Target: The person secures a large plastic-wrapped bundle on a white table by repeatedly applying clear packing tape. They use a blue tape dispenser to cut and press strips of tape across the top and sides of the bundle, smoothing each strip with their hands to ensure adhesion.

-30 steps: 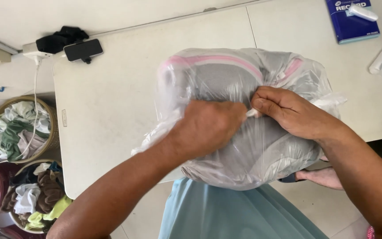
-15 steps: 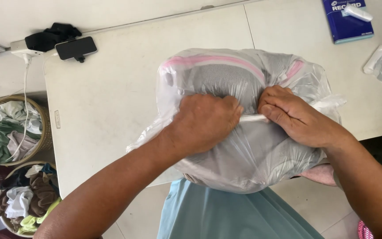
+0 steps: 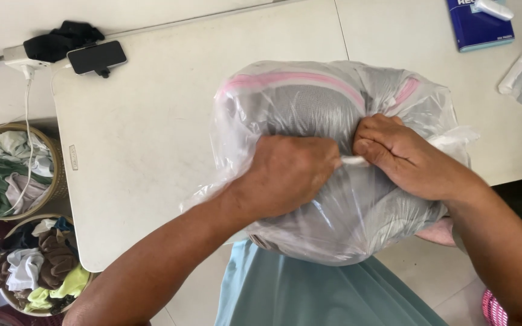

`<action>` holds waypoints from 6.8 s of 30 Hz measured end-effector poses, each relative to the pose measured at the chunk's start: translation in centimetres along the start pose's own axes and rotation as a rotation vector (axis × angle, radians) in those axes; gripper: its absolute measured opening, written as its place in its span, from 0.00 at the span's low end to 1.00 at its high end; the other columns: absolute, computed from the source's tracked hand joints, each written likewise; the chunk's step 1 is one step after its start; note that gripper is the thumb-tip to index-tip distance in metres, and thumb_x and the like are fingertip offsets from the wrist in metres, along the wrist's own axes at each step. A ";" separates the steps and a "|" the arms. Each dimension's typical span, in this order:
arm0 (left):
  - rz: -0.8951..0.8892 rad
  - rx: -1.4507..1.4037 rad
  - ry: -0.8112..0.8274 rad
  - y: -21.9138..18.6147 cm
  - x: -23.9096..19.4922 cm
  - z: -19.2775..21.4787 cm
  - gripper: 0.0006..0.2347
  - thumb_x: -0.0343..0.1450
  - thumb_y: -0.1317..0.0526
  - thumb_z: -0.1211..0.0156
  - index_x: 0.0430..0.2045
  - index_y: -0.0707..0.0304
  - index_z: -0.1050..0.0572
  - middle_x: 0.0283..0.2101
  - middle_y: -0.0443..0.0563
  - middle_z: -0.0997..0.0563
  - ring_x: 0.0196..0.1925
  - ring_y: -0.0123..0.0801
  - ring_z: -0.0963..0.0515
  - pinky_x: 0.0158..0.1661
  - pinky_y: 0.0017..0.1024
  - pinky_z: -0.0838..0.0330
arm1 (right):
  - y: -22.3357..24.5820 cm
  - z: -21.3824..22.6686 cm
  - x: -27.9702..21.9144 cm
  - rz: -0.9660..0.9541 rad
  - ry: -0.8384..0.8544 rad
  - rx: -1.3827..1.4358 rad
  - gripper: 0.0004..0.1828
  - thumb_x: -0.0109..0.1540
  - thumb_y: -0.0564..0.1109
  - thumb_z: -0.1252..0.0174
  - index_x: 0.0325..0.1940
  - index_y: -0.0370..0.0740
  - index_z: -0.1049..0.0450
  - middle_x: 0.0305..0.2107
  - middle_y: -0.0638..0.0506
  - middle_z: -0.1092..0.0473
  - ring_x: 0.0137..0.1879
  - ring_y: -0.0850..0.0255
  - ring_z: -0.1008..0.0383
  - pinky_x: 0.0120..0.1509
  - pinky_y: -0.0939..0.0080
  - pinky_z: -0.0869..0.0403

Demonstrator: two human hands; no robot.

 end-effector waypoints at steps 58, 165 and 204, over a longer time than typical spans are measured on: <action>0.226 -0.283 0.336 2.4 0.5 0.2 0.16 0.76 0.55 0.43 0.18 0.55 0.38 0.14 0.42 0.33 0.14 0.33 0.35 0.15 0.38 0.44 | 2.3 0.7 -0.1 0.080 -0.151 -0.139 0.07 0.68 0.47 0.46 0.40 0.50 0.23 0.34 0.60 0.30 0.46 0.63 0.31 0.66 0.51 0.41; -0.066 -0.106 0.185 1.7 0.2 2.7 0.10 0.73 0.67 0.47 0.18 0.64 0.28 0.10 0.48 0.31 0.11 0.36 0.24 0.16 0.36 0.26 | 8.6 -4.0 -0.9 -0.182 -0.439 -0.661 0.15 0.64 0.45 0.41 0.55 0.46 0.20 0.45 0.48 0.23 0.48 0.43 0.27 0.47 0.46 0.33; -0.077 0.124 -0.035 1.7 -1.6 11.9 0.11 0.78 0.63 0.55 0.23 0.57 0.33 0.12 0.40 0.36 0.12 0.29 0.30 0.19 0.25 0.32 | 8.0 -4.0 2.0 -0.014 -0.559 -0.220 0.07 0.60 0.45 0.29 0.38 0.41 0.19 0.32 0.45 0.23 0.41 0.48 0.23 0.49 0.52 0.27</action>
Point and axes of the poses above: each hand's wrist, its own x-axis towards the middle knuckle, its own z-axis out of the back of the hand, y = z × x, the point moved 7 cm from there along x, towards the middle knuckle
